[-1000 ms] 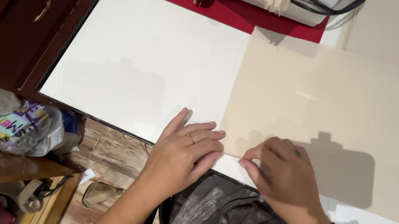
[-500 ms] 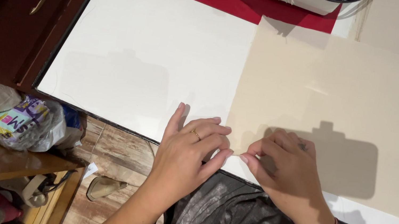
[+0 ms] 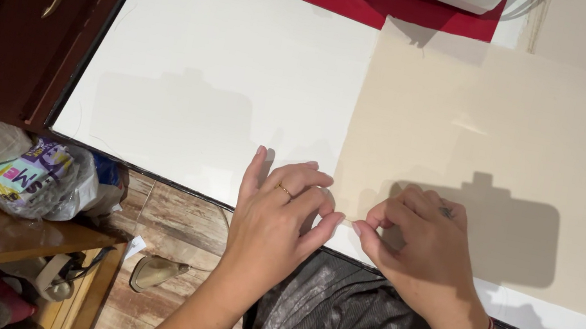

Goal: Pinning fabric pieces together along the edge and organizing the stack

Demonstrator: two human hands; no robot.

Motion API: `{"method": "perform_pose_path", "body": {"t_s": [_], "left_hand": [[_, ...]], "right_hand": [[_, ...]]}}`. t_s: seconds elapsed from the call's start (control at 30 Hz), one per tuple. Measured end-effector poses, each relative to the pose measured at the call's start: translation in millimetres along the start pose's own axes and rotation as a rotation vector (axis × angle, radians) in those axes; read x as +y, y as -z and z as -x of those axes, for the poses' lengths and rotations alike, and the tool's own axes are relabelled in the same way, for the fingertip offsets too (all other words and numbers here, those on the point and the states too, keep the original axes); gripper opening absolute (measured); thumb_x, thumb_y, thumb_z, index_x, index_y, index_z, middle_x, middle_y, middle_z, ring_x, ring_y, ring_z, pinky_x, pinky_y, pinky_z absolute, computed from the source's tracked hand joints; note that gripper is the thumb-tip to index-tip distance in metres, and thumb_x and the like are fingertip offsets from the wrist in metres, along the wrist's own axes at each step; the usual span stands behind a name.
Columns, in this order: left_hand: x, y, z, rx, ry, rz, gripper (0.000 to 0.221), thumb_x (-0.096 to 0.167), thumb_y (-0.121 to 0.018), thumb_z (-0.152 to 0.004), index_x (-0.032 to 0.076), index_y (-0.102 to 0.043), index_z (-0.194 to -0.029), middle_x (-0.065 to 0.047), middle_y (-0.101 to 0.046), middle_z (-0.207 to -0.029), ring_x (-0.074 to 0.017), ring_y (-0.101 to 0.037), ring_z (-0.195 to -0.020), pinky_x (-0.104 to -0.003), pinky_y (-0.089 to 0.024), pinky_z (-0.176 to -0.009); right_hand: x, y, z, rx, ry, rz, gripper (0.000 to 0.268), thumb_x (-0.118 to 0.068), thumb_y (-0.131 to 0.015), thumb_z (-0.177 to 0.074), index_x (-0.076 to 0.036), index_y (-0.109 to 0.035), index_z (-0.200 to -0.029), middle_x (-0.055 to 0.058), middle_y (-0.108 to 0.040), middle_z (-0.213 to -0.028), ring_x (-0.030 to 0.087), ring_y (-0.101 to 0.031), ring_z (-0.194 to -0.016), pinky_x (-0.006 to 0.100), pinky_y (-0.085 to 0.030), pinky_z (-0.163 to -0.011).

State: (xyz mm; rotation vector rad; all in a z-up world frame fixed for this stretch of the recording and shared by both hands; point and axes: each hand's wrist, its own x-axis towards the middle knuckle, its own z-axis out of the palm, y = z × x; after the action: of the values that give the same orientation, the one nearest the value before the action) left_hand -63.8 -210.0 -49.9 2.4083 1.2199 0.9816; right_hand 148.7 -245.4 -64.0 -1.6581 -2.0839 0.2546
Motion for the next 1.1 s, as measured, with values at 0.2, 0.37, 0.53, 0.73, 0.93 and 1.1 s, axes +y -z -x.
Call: {"method": "perform_pose_path", "body": {"t_s": [0.2,0.37,0.53,0.73,0.93,1.1], "left_hand": [[-2.5,-1.4,0.7,0.002,0.005,-0.025,0.021,0.025,-0.08,-0.089,0.015,-0.063,-0.083,0.001,-0.068,-0.11,-0.0262,-0.065,-0.119,-0.062,-0.025,-0.119],[-0.6,-0.3,1.1,0.004,0.015,-0.031,0.021,0.026,-0.081,-0.089,0.017,-0.064,-0.082,0.001,-0.067,-0.111,-0.0255,-0.065,-0.12,-0.061,-0.024,-0.12],[4.3,6.8,3.0,-0.007,0.091,-0.043,0.019,0.019,-0.074,-0.093,0.014,-0.059,-0.103,0.001,-0.071,-0.109,-0.0237,-0.066,-0.117,-0.057,-0.024,-0.121],[6.0,-2.2,35.4,0.04,-0.134,-0.015,0.03,0.011,-0.074,-0.095,0.014,-0.067,-0.124,-0.003,-0.075,-0.116,-0.0213,-0.069,-0.112,-0.048,-0.045,-0.112],[8.2,-10.4,47.4,-0.017,-0.255,-0.196,0.04,0.03,-0.071,-0.103,0.006,-0.067,-0.134,-0.009,-0.071,-0.128,-0.0243,-0.067,-0.121,-0.041,-0.049,-0.111],[17.6,-4.5,43.3,-0.04,-0.227,-0.231,0.053,0.043,-0.065,-0.104,0.001,-0.06,-0.136,-0.013,-0.071,-0.119,-0.0274,-0.066,-0.116,-0.044,-0.049,-0.108]], "right_hand": [[-1.1,0.0,-0.6,-0.018,-0.023,0.007,0.019,-0.038,-0.077,-0.086,-0.026,-0.064,-0.079,-0.012,-0.06,-0.084,0.017,-0.064,-0.101,0.04,-0.036,-0.095],[-1.4,0.2,0.0,-0.021,-0.028,0.002,0.02,-0.037,-0.078,-0.085,-0.026,-0.064,-0.079,-0.011,-0.057,-0.082,0.017,-0.064,-0.099,0.04,-0.036,-0.095],[-1.5,-0.8,-0.4,-0.014,-0.023,0.014,0.02,-0.036,-0.079,-0.084,-0.025,-0.064,-0.077,-0.011,-0.06,-0.084,0.018,-0.065,-0.102,0.043,-0.037,-0.097],[-1.1,-0.4,-1.2,-0.02,-0.023,0.003,0.02,-0.037,-0.079,-0.084,-0.025,-0.065,-0.076,-0.01,-0.064,-0.084,0.021,-0.066,-0.108,0.044,-0.038,-0.098],[0.9,-3.4,-0.8,-0.006,-0.013,0.046,0.02,-0.036,-0.079,-0.084,-0.025,-0.064,-0.077,-0.012,-0.063,-0.083,0.017,-0.065,-0.094,0.041,-0.037,-0.095],[1.9,4.4,5.2,-0.02,0.011,0.035,0.016,-0.037,-0.076,-0.086,-0.025,-0.065,-0.084,-0.011,-0.063,-0.086,0.017,-0.064,-0.102,0.041,-0.037,-0.096]]}}
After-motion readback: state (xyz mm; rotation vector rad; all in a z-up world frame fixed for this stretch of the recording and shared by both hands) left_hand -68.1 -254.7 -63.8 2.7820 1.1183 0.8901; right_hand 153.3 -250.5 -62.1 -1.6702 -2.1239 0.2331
